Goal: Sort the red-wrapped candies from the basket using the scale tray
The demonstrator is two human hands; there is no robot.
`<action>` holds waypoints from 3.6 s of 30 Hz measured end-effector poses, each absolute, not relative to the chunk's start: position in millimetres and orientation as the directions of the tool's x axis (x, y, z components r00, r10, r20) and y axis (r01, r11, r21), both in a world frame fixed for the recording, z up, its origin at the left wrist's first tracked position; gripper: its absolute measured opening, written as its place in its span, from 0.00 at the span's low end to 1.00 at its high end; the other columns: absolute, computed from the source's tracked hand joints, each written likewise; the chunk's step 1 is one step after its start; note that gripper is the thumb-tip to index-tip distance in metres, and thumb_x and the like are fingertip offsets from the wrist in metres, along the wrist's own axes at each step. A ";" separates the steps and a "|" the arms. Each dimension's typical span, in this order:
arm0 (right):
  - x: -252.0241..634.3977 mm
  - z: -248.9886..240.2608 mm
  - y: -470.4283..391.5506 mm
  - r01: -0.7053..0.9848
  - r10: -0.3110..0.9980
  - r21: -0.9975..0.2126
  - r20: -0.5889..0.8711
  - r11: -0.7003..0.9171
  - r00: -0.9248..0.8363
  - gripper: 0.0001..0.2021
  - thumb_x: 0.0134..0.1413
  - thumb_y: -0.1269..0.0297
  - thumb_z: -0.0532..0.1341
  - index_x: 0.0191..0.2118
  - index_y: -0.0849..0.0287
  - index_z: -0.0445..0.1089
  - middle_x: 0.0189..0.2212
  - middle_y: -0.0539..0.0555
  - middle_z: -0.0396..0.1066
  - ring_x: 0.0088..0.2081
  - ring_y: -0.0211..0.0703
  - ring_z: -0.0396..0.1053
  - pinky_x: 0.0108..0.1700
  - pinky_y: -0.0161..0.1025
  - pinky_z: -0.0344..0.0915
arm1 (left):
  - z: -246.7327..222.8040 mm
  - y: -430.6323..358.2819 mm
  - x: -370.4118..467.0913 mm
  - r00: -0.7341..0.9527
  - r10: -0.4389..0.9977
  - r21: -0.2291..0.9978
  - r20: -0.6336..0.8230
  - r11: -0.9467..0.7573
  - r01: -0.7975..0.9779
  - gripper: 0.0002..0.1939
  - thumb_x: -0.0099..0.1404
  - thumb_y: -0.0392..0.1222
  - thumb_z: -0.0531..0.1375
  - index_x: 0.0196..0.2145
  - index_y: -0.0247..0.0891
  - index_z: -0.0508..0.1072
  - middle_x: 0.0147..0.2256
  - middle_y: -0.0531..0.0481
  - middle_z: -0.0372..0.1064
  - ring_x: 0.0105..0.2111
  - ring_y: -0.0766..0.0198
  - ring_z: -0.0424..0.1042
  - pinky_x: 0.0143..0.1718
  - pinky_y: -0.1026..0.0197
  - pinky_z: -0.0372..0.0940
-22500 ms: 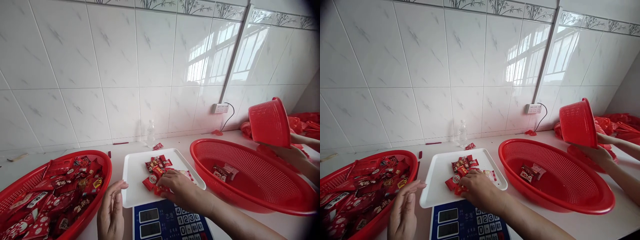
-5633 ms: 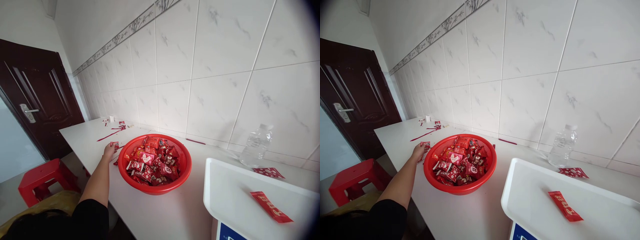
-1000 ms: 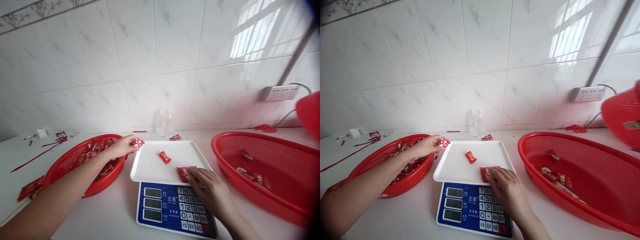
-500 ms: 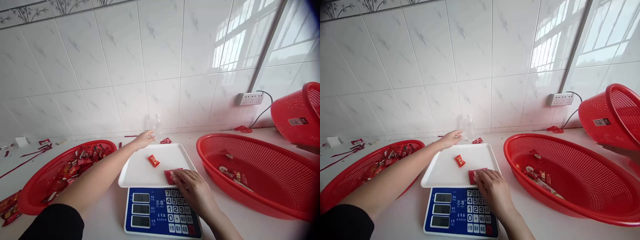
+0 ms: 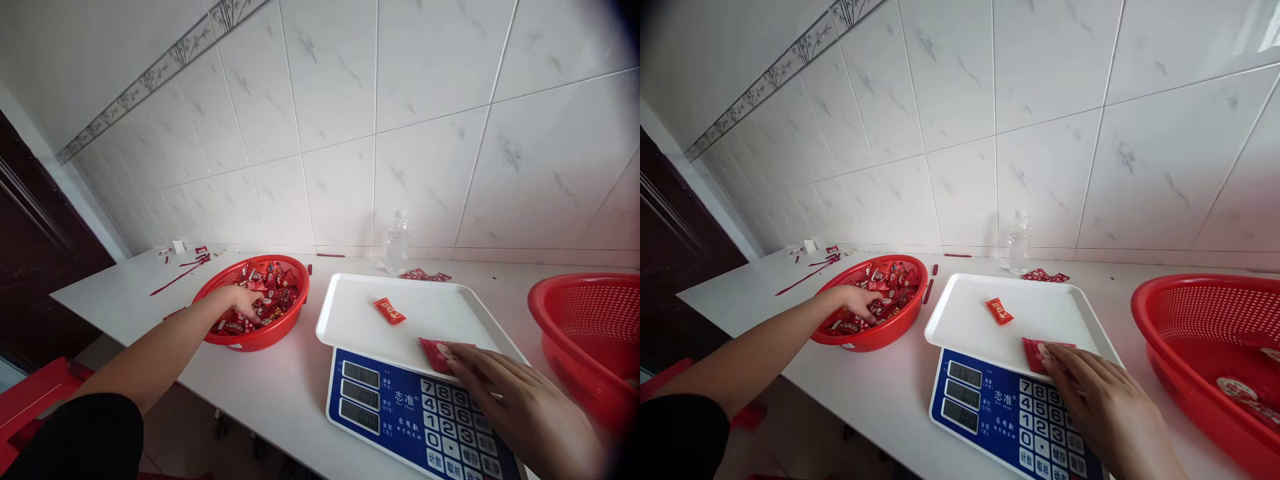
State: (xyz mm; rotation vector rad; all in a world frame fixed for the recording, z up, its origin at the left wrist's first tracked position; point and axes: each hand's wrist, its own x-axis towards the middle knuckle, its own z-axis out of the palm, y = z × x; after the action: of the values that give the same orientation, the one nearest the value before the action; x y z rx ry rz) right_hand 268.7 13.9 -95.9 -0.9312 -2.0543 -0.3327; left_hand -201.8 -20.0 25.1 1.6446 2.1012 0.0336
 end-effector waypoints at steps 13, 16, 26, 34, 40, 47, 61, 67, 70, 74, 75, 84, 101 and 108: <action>276.8 -112.8 21.8 0.723 0.590 -0.177 0.719 0.668 -0.368 0.23 0.63 0.44 0.49 0.45 0.52 0.76 0.38 0.53 0.79 0.36 0.50 0.78 0.33 0.44 0.74 | 19.8 -34.4 -206.8 -0.136 0.865 0.311 -0.483 0.315 0.897 0.24 0.44 0.49 0.70 0.41 0.44 0.76 0.36 0.48 0.77 0.32 0.56 0.74 0.29 0.62 0.65; 277.2 -115.0 22.9 0.723 0.572 -0.160 0.731 0.673 -0.371 0.23 0.63 0.44 0.50 0.45 0.52 0.76 0.38 0.52 0.79 0.37 0.50 0.78 0.35 0.43 0.74 | 16.0 -39.0 -200.3 -0.137 0.859 0.267 -0.493 0.299 0.916 0.31 0.32 0.40 0.69 0.40 0.45 0.78 0.36 0.46 0.78 0.31 0.51 0.74 0.26 0.61 0.63; 275.2 -109.6 20.8 0.725 0.544 -0.127 0.750 0.677 -0.377 0.23 0.63 0.45 0.49 0.45 0.52 0.76 0.37 0.53 0.79 0.34 0.51 0.78 0.31 0.43 0.74 | 10.6 -44.9 -199.6 -0.137 0.922 0.347 -0.363 0.270 0.898 0.14 0.52 0.41 0.66 0.38 0.41 0.75 0.34 0.49 0.74 0.29 0.61 0.71 0.28 0.61 0.64; 275.3 -109.3 20.2 0.731 0.561 -0.148 0.746 0.666 -0.360 0.23 0.63 0.44 0.49 0.44 0.50 0.77 0.36 0.53 0.79 0.35 0.51 0.78 0.32 0.43 0.74 | 48.1 -36.6 -206.4 -0.195 0.951 0.480 -0.239 0.290 0.828 0.18 0.54 0.53 0.64 0.38 0.40 0.72 0.32 0.51 0.71 0.29 0.62 0.70 0.28 0.63 0.63; 277.2 -113.1 21.1 0.731 0.589 -0.173 0.722 0.660 -0.362 0.22 0.62 0.44 0.50 0.45 0.50 0.76 0.39 0.52 0.79 0.36 0.50 0.78 0.32 0.42 0.74 | 23.0 -51.3 -195.1 -0.178 0.873 0.425 -0.454 0.388 0.818 0.16 0.35 0.46 0.71 0.24 0.41 0.72 0.20 0.55 0.67 0.18 0.62 0.66 0.20 0.62 0.59; 276.0 -111.9 21.0 0.734 0.589 -0.179 0.729 0.655 -0.349 0.23 0.62 0.43 0.50 0.44 0.51 0.77 0.38 0.53 0.79 0.35 0.51 0.78 0.31 0.43 0.74 | 38.9 -44.4 -196.6 -0.169 0.945 0.586 -0.282 0.309 0.749 0.17 0.44 0.52 0.69 0.27 0.40 0.72 0.28 0.53 0.68 0.30 0.59 0.69 0.29 0.61 0.66; 267.1 -84.7 6.3 0.723 0.539 -0.131 0.757 0.678 -0.369 0.23 0.66 0.47 0.48 0.41 0.54 0.77 0.35 0.52 0.80 0.33 0.47 0.79 0.28 0.40 0.74 | 53.5 -34.6 -119.9 0.057 0.997 0.894 -0.059 0.027 0.447 0.30 0.56 0.41 0.66 0.54 0.41 0.62 0.46 0.45 0.73 0.46 0.57 0.73 0.47 0.53 0.66; 265.9 -86.2 5.6 0.738 0.562 -0.155 0.753 0.657 -0.342 0.21 0.67 0.50 0.48 0.41 0.54 0.76 0.35 0.52 0.80 0.34 0.46 0.78 0.32 0.40 0.74 | 46.8 -21.9 -81.6 0.178 0.982 0.913 -0.061 -0.017 0.407 0.23 0.56 0.34 0.65 0.49 0.40 0.66 0.44 0.46 0.74 0.45 0.58 0.74 0.48 0.53 0.66; 265.2 -83.8 3.9 0.724 0.571 -0.180 0.748 0.665 -0.339 0.21 0.67 0.51 0.48 0.40 0.54 0.76 0.36 0.53 0.80 0.35 0.45 0.78 0.34 0.40 0.74 | 44.6 -17.7 -66.3 0.240 0.967 0.907 -0.081 -0.029 0.421 0.20 0.58 0.34 0.64 0.48 0.40 0.68 0.43 0.46 0.75 0.44 0.58 0.74 0.49 0.52 0.66; 264.3 -79.2 1.6 0.723 0.579 -0.185 0.738 0.666 -0.345 0.20 0.67 0.53 0.48 0.41 0.54 0.76 0.36 0.52 0.80 0.35 0.44 0.78 0.35 0.39 0.74 | 39.7 -10.5 -51.4 0.303 0.946 0.895 -0.116 -0.032 0.444 0.16 0.61 0.38 0.63 0.47 0.39 0.70 0.44 0.45 0.75 0.43 0.59 0.75 0.47 0.52 0.66; 263.9 -78.3 1.2 0.722 0.575 -0.180 0.741 0.668 -0.347 0.19 0.67 0.53 0.49 0.41 0.54 0.75 0.36 0.52 0.80 0.35 0.44 0.78 0.35 0.39 0.74 | 37.5 -7.7 -48.6 0.299 0.946 0.883 -0.125 -0.031 0.469 0.16 0.61 0.39 0.62 0.47 0.38 0.70 0.45 0.44 0.75 0.43 0.58 0.75 0.46 0.53 0.67; 263.4 -78.3 1.0 0.716 0.452 0.012 0.769 0.698 -0.453 0.18 0.69 0.56 0.48 0.50 0.59 0.71 0.43 0.57 0.78 0.45 0.51 0.76 0.51 0.55 0.68 | 9.9 17.4 -14.9 0.300 0.943 0.807 -0.144 -0.064 0.587 0.29 0.61 0.42 0.63 0.59 0.39 0.63 0.57 0.36 0.66 0.55 0.50 0.69 0.55 0.47 0.63; 274.2 -88.7 6.8 0.730 0.420 -0.124 0.876 0.672 -0.238 0.21 0.66 0.50 0.49 0.51 0.60 0.70 0.41 0.63 0.76 0.43 0.59 0.75 0.56 0.65 0.57 | 48.7 -18.9 -164.9 -0.081 0.985 0.484 -0.150 0.144 0.863 0.24 0.59 0.54 0.58 0.49 0.38 0.70 0.50 0.41 0.72 0.51 0.50 0.70 0.50 0.51 0.65; 276.3 -94.8 3.3 0.652 0.426 -0.209 0.884 0.729 -0.193 0.16 0.65 0.53 0.53 0.44 0.59 0.72 0.36 0.61 0.76 0.42 0.59 0.73 0.52 0.62 0.62 | 12.2 -58.9 -200.7 -0.246 0.896 0.141 -0.369 0.316 0.938 0.40 0.37 0.44 0.69 0.52 0.43 0.74 0.57 0.35 0.65 0.56 0.30 0.63 0.49 0.42 0.64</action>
State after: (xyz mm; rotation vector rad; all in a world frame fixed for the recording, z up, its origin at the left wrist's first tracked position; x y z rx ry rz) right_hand 276.3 3.3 -94.8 -0.8421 -1.8271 -0.2556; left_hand -200.7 -58.9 12.2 1.6332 2.2082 -0.1523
